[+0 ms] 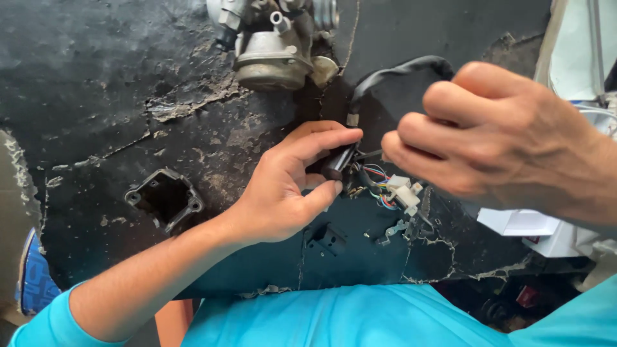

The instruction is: The recorder is disassembling and inspecting an electrical switch assembly for a motorcycle using a screwdriver.

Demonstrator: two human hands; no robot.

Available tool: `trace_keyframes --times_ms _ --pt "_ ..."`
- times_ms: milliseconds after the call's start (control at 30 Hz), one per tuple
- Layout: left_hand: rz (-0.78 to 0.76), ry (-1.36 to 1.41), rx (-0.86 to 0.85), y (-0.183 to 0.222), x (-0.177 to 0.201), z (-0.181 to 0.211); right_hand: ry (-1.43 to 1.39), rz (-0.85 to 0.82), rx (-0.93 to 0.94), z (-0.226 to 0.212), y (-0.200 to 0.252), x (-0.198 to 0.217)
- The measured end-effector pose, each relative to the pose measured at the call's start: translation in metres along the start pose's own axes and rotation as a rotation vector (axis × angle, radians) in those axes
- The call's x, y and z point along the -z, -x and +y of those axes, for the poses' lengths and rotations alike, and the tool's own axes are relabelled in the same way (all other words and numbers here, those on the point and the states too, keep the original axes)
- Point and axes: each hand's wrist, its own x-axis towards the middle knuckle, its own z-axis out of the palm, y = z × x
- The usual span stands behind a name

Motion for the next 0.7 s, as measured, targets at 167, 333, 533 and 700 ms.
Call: trace_keyframes --times_ms 167,333,533,700 --pt "-0.02 0.096 0.057 -0.003 0.004 0.002 -0.169 0.059 -0.165 -0.015 0.012 -0.005" --pt "-0.024 0.154 0.079 -0.002 0.005 0.002 -0.32 0.023 -0.4 -0.035 0.026 0.021" --pt "-0.017 0.196 0.067 -0.003 0.004 0.003 -0.435 0.162 -0.342 -0.06 0.045 0.026" --pt "-0.029 0.198 0.057 -0.002 0.004 0.001 -0.511 0.149 -0.357 -0.068 0.048 0.022"
